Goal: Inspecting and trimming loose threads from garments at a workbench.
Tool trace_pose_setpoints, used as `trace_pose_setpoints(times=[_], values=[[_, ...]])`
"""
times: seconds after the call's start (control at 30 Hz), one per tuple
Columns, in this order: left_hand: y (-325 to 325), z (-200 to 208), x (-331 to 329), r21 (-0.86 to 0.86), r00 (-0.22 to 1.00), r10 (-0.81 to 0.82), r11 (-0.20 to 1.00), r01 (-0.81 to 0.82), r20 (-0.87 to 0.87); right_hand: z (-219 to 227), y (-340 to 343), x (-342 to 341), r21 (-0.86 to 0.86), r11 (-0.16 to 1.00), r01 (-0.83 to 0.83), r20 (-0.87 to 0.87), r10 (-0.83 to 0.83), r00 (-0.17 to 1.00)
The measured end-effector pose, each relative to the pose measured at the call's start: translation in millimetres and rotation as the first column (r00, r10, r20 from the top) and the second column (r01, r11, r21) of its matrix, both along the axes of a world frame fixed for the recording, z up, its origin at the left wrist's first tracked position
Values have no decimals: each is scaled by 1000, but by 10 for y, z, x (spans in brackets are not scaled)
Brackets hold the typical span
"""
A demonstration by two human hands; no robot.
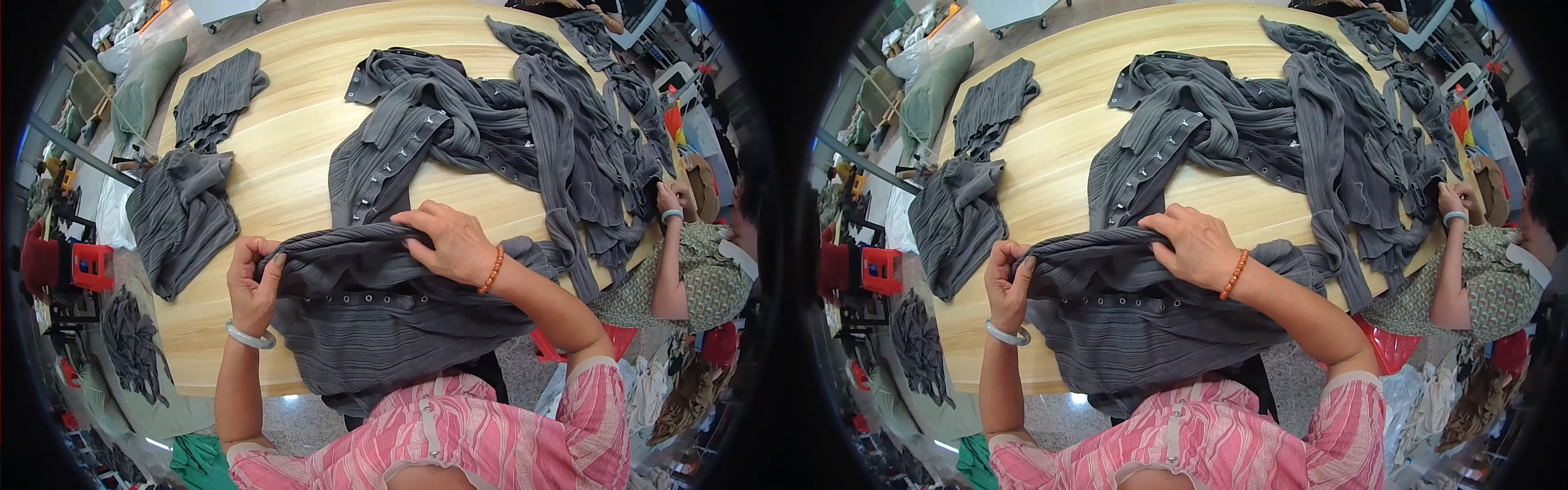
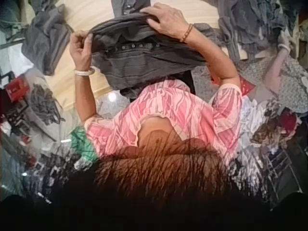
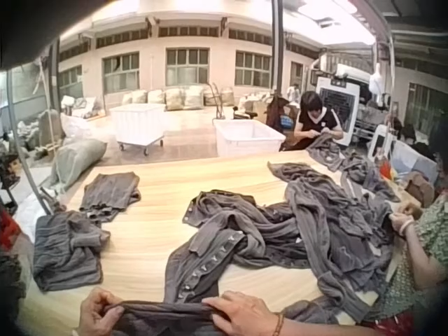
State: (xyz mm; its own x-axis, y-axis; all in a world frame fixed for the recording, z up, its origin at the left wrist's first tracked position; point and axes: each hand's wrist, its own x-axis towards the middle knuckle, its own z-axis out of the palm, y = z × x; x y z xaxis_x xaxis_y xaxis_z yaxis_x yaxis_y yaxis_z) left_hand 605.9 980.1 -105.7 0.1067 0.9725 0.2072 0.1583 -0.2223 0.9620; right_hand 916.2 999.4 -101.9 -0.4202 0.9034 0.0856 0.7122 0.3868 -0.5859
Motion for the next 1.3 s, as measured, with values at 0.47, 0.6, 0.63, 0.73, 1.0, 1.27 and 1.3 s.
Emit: trace_pose_setpoints(times=[0.47,0.6,0.63,0.73,1.0,1.27,1.3], values=[[-225,90,-205,-46,997,21,999,-24,-77,-318,29,137,-40,988,-149,120,153,981],[-61,-166,-285,-44,894,238,960,-275,-380,-243,-176,409,-4,997,-71,121,71,990],[-42,-210,-245,141,796,267,964,-227,-543,-221,-227,457,56,996,-66,120,59,991],[-47,-135,128,376,647,269,926,30,-713,-182,-381,489,145,986,-87,94,74,993],[22,-150,663,139,463,-156,830,540,-872,-223,-633,490,27,978,-205,104,201,974],[-394,99,585,244,453,-103,725,644,-886,-297,-444,633,-118,977,176,201,-150,968],[-458,85,577,190,433,-151,738,648,-889,-303,-413,634,-120,978,173,195,-147,970]])
